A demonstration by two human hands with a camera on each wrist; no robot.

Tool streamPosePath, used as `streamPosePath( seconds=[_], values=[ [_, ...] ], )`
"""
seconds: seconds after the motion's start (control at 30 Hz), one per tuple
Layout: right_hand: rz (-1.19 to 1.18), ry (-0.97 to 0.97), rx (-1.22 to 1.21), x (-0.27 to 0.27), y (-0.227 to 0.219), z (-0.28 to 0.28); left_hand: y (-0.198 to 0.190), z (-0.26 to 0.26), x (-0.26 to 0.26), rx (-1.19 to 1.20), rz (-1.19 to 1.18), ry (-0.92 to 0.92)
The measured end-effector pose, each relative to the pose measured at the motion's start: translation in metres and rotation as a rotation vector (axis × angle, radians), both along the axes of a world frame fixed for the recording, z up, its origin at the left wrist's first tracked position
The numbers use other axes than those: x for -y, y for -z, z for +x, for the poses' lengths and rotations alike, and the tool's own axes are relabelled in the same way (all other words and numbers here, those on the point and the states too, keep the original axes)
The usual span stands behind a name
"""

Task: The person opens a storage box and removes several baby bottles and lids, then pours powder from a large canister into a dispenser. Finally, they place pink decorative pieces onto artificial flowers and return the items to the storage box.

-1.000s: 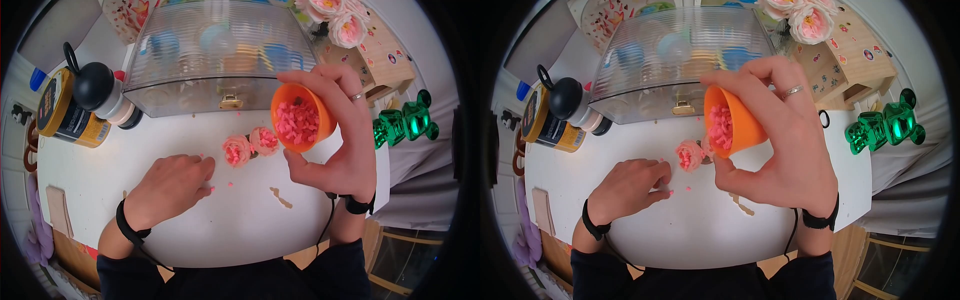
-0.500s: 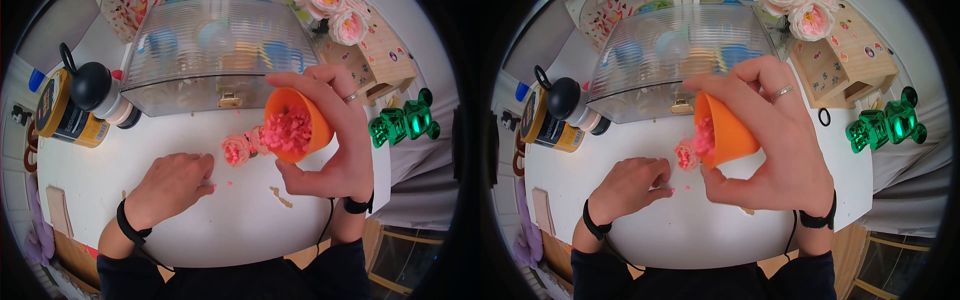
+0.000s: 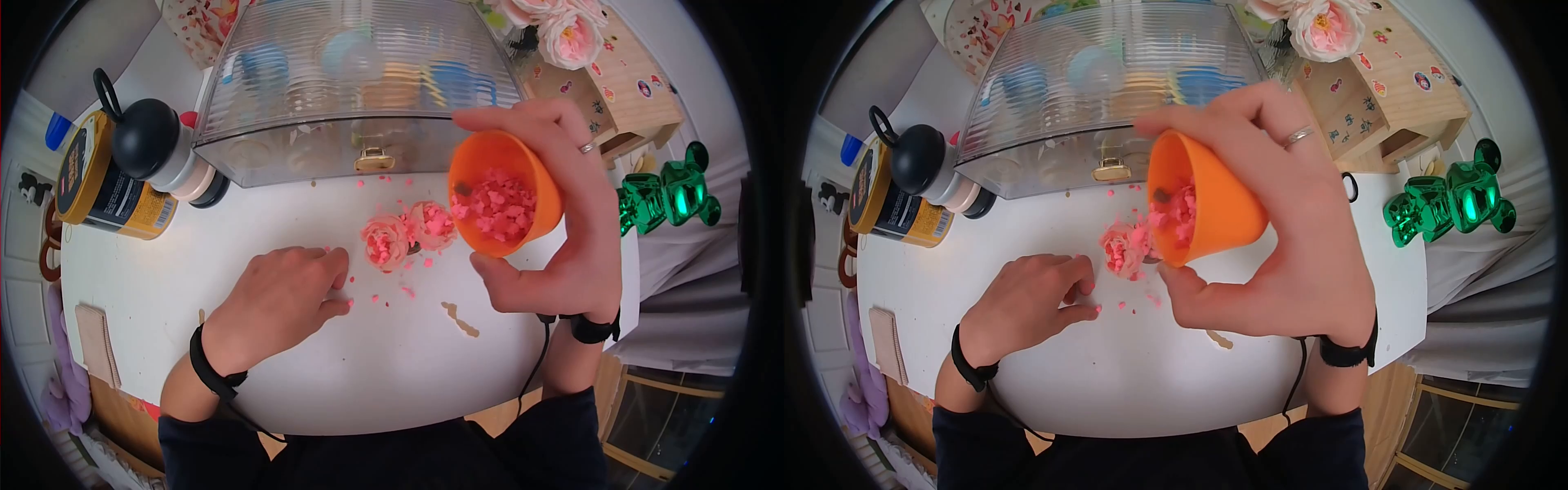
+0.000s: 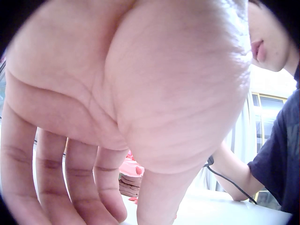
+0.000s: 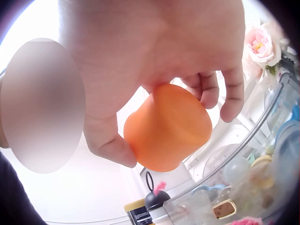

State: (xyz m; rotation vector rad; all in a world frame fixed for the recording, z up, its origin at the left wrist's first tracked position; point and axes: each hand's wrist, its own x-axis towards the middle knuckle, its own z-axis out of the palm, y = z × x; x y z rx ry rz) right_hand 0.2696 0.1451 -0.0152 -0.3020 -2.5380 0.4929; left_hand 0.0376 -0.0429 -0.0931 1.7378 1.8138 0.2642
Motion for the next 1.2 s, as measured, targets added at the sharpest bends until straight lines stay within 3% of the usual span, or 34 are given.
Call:
streamPosePath(
  seconds=[0.17, 0.87, 1.2],
  values=[
    [-0.093, -0.042, -0.044, -0.007, -0.003, 0.008, 0.002, 0.0, 0.0, -0.006, 0.03, 0.012],
    [0.121, 0.102, -0.033, -0.003, -0.008, 0.011, 0.005, 0.002, -0.003, -0.013, 0.038, -0.013],
    [0.095, 0.115, -0.035, 0.01, -0.005, 0.003, -0.002, 0.005, -0.008, -0.037, -0.068, 0.001]
  ],
)
